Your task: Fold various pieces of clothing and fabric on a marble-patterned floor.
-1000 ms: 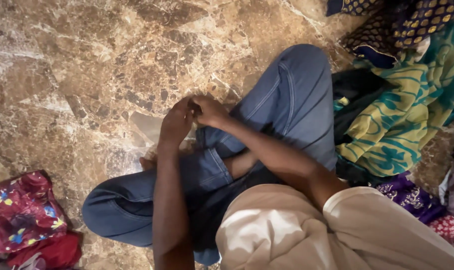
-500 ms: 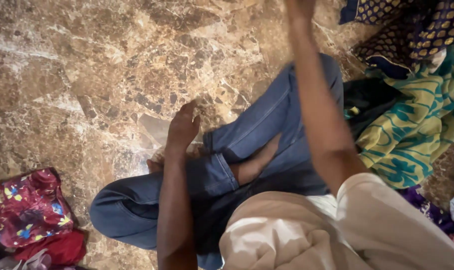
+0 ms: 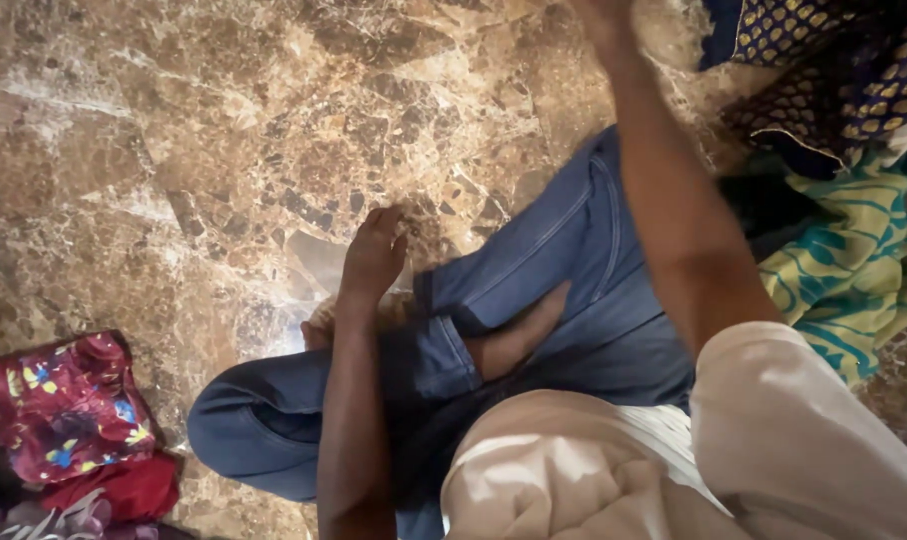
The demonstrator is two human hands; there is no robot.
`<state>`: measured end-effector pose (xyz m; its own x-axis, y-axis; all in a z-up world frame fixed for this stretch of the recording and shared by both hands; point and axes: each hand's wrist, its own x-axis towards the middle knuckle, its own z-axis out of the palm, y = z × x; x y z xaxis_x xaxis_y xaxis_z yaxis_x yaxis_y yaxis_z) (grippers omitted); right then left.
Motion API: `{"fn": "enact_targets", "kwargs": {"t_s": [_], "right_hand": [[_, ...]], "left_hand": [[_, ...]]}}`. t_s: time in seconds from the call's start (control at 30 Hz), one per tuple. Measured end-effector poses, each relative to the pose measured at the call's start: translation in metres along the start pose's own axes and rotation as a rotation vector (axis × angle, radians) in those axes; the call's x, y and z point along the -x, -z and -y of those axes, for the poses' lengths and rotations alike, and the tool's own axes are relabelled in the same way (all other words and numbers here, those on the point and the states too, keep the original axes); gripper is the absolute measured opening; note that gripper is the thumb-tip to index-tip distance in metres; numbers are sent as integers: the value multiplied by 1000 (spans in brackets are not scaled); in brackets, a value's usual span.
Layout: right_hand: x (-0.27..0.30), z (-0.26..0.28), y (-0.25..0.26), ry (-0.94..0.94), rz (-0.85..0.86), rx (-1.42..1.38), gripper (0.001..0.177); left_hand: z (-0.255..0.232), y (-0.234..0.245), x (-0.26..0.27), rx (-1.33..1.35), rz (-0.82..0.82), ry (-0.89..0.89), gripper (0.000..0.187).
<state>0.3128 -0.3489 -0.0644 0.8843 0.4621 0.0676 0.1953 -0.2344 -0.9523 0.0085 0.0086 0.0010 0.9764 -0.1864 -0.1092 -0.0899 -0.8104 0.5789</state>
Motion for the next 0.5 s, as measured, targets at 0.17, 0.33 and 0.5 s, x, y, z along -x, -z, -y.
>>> {"fn": "enact_targets", "kwargs": {"t_s": [0.17,0.33,0.5], "right_hand": [[46,100,-110,242,287,212,70],[81,151,-165,60,584,333,59],[86,69,-174,299,386,608,62]], "left_hand": [[6,-6,0,-24,-41,15,47],[21,-15,7,-50,-100,53,49],[48,-39,7,-92,-130,-14,39]]}}
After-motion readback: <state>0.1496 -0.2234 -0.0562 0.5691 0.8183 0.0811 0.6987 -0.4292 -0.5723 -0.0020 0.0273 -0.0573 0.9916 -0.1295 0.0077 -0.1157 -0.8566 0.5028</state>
